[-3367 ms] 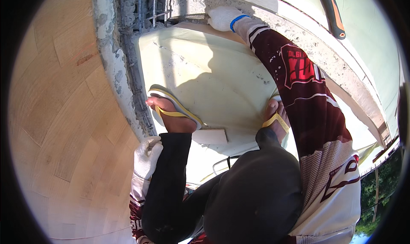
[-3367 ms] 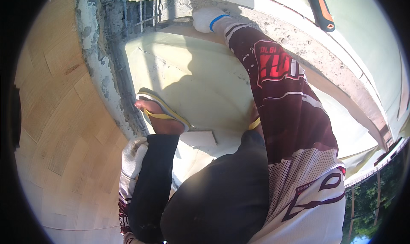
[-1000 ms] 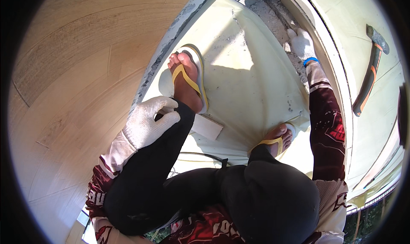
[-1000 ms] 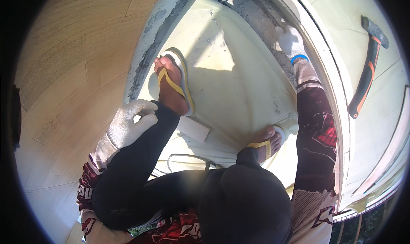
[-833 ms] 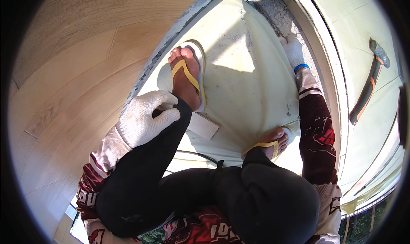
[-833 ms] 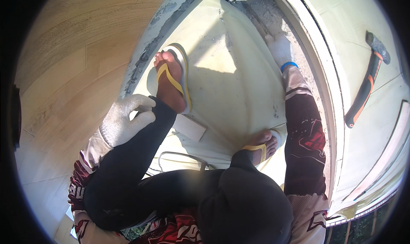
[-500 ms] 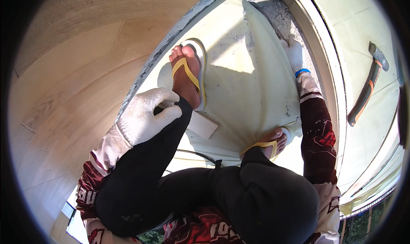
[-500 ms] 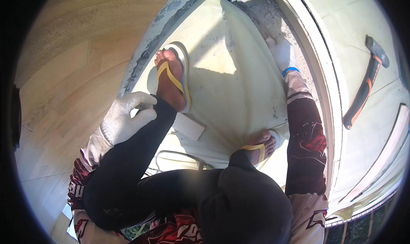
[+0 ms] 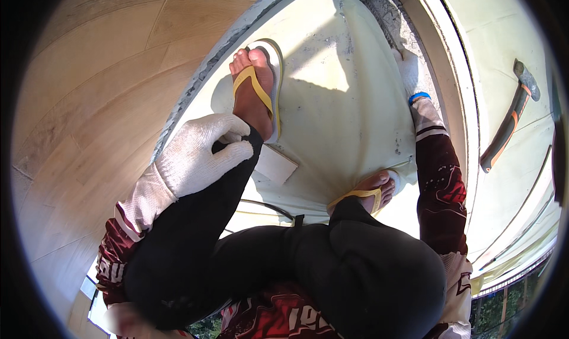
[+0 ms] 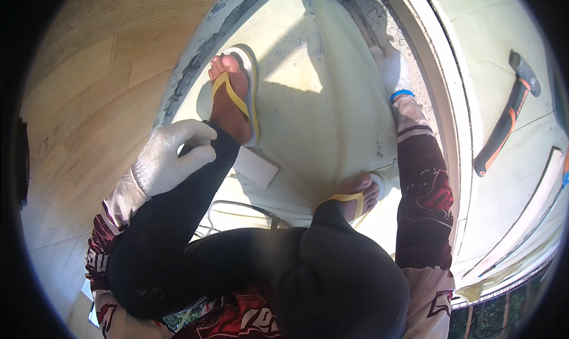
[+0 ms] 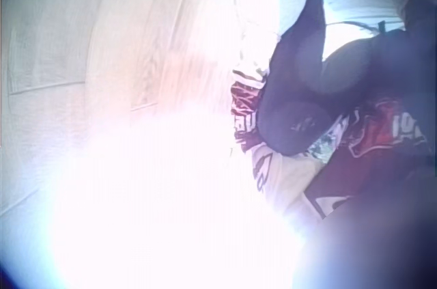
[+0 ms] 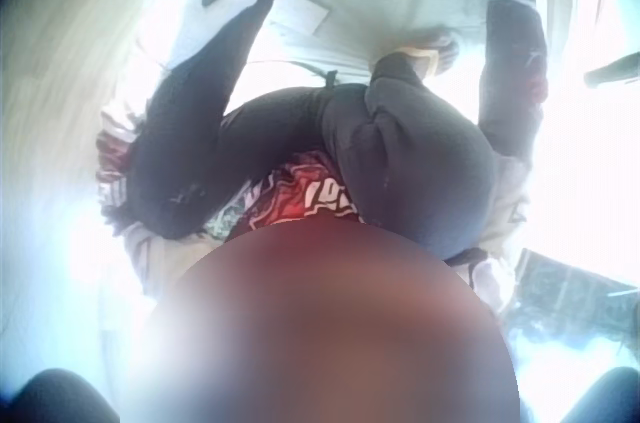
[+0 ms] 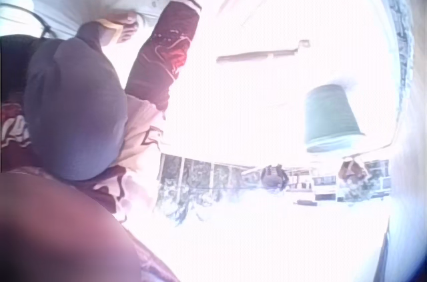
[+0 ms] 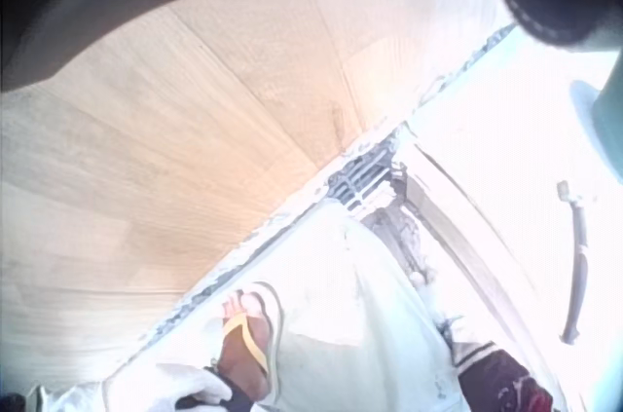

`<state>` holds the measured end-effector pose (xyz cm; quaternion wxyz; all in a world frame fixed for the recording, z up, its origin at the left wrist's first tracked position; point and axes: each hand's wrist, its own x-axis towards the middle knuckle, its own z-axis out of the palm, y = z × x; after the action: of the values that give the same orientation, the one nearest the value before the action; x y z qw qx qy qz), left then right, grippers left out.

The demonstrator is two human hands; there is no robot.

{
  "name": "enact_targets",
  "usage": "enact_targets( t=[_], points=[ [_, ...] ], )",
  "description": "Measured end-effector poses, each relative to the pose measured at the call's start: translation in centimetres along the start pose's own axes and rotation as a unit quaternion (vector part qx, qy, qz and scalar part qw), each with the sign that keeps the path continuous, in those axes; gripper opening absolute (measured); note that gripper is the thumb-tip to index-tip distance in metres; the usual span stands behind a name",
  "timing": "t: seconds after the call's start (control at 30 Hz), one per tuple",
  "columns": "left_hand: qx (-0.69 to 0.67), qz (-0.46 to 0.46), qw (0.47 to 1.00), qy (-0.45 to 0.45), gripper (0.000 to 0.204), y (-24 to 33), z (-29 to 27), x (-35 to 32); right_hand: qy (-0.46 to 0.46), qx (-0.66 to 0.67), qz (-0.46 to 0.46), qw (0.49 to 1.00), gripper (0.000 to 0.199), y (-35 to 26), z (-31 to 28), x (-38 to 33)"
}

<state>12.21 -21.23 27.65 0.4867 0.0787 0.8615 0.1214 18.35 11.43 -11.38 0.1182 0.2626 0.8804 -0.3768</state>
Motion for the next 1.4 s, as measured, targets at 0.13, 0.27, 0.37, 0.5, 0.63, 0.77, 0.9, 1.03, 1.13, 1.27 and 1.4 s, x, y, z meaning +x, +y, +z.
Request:
enact_targets(
  t=[0.13, 0.27, 0.37, 0.5, 0.63, 0.77, 0.9, 1.03, 1.13, 1.27, 1.4],
  points=[
    [-0.005, -0.011, 1.0, -0.004, 0.026, 0.2, -0.2, 0.1, -0.066, 0.104, 0.13, 0.984, 0.051, 0.8, -0.5, -0.1],
    [-0.002, -0.012, 1.0, -0.006, 0.028, 0.3, -0.1, 0.1, -0.095, -0.007, 0.023, 0.995, 0.057, 0.4, -0.7, -0.2],
    [0.0, -0.022, 0.999, -0.027, 0.03, 0.4, -0.1, 0.0, -0.06, 0.094, 0.136, 0.984, 0.056, -0.7, 0.4, 0.3],
    [-0.025, -0.03, 0.999, 0.006, 0.029, 0.5, -0.2, 0.0, -0.101, 0.014, 0.047, 0.994, 0.049, -1.2, 1.3, 1.1],
    [0.0, -0.009, 1.0, -0.009, 0.027, 0.2, -0.1, 0.1, -0.078, 0.123, 0.162, 0.976, 0.05, 0.0, 0.8, 1.3],
    [-0.002, 0.015, 1.0, 0.011, 0.029, -0.6, 0.0, 0.1, -0.087, -0.021, -0.013, 0.996, 0.054, 0.6, 0.8, 1.1],
    [0.001, 0.003, 1.0, -0.003, 0.028, -1.1, 0.3, -0.2, -0.054, 0.042, 0.118, 0.991, 0.051, 0.3, 1.7, 1.7],
    [-0.009, 0.028, 0.999, 0.031, 0.027, -1.1, 0.4, -0.2, -0.072, 0.079, 0.089, 0.99, 0.051, 0.4, 1.8, 2.5],
    [-0.008, 0.016, 1.0, 0.016, 0.027, -0.9, 0.4, -0.2, -0.054, 0.074, 0.133, 0.987, 0.052, 0.5, 1.8, 2.0],
    [-0.004, -0.011, 1.0, 0.014, 0.027, -0.7, 0.4, -0.3, -0.02, 0.083, 0.048, 0.995, 0.053, 0.4, 1.5, 1.4],
    [0.01, 0.017, 1.0, 0.02, 0.027, -0.7, 0.3, -0.3, -0.065, 0.033, 0.081, 0.994, 0.048, 0.1, 1.5, 1.0]
  ],
)
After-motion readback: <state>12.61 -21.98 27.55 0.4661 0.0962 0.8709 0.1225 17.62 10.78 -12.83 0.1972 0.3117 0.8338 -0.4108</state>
